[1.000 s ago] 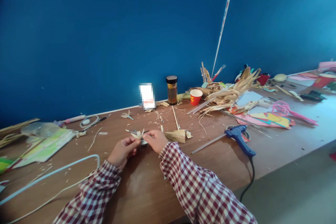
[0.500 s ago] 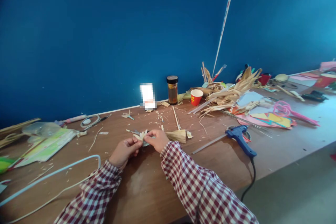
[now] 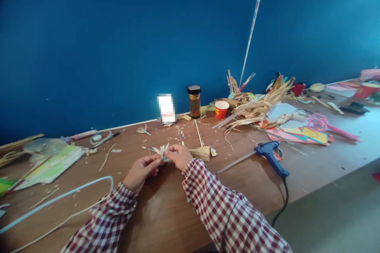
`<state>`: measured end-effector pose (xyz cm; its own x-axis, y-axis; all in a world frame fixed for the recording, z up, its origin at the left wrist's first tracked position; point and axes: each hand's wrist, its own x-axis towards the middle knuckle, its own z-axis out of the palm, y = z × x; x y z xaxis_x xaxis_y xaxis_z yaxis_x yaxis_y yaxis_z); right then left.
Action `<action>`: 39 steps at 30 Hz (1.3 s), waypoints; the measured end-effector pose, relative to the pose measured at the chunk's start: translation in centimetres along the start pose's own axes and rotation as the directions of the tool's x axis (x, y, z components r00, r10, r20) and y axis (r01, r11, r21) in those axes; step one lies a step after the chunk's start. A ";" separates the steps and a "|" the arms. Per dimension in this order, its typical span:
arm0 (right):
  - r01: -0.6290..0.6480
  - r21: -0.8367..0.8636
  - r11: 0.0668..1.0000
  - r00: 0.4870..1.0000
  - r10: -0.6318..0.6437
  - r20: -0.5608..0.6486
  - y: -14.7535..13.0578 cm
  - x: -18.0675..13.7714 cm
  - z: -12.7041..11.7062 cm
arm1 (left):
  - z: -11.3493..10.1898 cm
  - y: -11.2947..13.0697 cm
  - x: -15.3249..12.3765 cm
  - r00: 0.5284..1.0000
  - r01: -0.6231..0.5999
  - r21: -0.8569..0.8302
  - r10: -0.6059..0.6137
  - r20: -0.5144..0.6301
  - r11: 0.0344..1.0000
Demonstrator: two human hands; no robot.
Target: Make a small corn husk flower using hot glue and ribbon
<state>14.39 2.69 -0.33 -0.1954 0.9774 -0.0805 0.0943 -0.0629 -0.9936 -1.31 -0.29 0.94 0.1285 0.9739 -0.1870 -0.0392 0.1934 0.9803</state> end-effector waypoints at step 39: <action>0.052 -0.270 0.961 0.995 -0.029 0.091 -1.8 -1.5 0.0 | 0.1 -0.6 0.3 0.990 -0.012 -0.023 0.008 -0.142 1.000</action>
<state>14.54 1.32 1.63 -0.2859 0.9564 -0.0590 0.3442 0.0451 -0.9378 -1.16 -0.14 0.30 -0.0137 0.9825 -0.1859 -0.0631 0.1846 0.9808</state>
